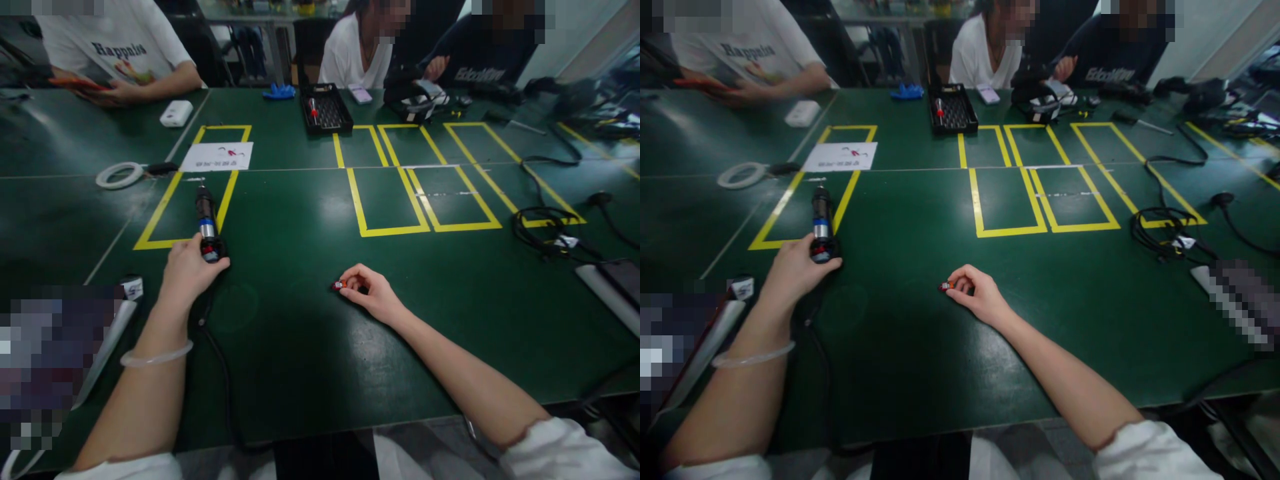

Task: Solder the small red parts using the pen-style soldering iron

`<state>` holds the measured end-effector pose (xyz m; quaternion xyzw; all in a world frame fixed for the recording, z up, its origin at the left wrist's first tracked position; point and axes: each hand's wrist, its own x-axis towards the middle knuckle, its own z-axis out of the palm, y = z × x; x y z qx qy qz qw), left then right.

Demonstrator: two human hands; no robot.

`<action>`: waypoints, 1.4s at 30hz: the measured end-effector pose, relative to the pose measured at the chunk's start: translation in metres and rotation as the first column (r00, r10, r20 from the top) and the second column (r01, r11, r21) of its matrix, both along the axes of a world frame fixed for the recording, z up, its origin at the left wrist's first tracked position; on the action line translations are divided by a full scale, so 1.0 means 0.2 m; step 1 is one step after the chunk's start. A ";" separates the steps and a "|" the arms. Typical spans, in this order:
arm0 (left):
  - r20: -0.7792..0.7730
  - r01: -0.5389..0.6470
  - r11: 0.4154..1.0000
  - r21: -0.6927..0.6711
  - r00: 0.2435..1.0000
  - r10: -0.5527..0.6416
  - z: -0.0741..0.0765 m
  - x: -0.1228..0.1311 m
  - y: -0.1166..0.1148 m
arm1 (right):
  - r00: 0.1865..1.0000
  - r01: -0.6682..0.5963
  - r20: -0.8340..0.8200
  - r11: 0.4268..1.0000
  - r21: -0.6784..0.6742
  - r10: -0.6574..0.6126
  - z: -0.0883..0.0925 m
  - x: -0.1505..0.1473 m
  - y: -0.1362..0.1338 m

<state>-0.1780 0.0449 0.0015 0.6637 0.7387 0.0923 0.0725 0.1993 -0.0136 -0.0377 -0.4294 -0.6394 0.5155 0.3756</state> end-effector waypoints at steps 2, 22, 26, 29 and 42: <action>-0.052 -0.027 1.000 -0.003 0.998 0.027 0.00 0.12 -0.04 | 1.000 0.015 0.006 1.000 0.009 -0.015 0.00 0.00 0.00; 0.054 0.457 0.886 0.079 0.885 -0.462 -0.03 1.02 -0.30 | 0.927 0.094 0.311 0.931 0.352 -0.211 0.01 0.07 0.04; 0.065 0.456 0.883 0.112 0.884 -0.464 -0.05 1.01 -0.30 | 0.927 0.074 0.321 0.932 0.355 -0.196 0.02 0.06 0.03; 0.052 0.452 0.886 0.107 0.887 -0.459 -0.05 1.01 -0.30 | 0.924 0.098 0.314 0.930 0.355 -0.217 0.03 0.05 0.01; -0.119 0.394 0.915 0.093 0.916 -0.382 0.01 1.06 -0.24 | 0.967 0.150 0.164 0.958 0.243 -0.193 0.02 0.06 0.00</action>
